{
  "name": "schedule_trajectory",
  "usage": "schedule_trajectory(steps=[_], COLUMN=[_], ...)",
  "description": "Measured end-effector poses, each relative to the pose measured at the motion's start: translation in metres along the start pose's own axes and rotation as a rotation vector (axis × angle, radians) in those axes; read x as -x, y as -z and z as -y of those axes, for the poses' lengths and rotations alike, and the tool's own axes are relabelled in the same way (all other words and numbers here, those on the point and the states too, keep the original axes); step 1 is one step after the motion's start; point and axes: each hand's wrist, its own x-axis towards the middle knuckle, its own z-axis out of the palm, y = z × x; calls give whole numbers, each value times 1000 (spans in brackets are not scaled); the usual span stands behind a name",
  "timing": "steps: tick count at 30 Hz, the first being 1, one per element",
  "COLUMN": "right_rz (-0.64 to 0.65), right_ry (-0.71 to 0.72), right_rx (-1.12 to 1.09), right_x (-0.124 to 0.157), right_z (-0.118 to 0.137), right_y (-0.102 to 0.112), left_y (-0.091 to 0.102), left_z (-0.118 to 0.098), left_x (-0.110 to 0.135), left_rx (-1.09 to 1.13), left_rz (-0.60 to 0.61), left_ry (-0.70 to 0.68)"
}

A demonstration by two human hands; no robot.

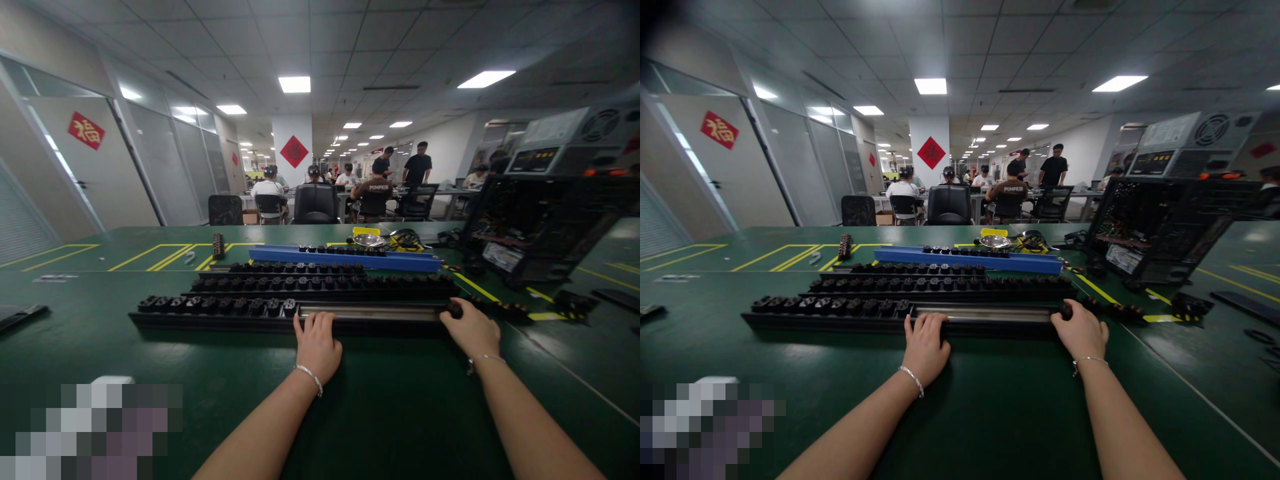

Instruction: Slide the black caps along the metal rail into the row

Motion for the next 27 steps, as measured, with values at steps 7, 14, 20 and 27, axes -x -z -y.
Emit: schedule_trajectory(steps=[7,14,20,27], right_rz=[-1,15,6,31], right_ry=[-7,-28,-28,-54], right_rx=[-87,-111,-107,-119], right_x=[-3,-7,-7,-9], right_z=[-8,-12,-12,-15], right_y=[-5,-7,-7,-8], left_y=[0,0,-3,-1], left_z=[0,1,2,1], left_x=[0,0,0,0], left_rx=[14,1,5,9], left_rz=[-17,-3,-24,-15], left_ry=[-12,-8,-16,-15])
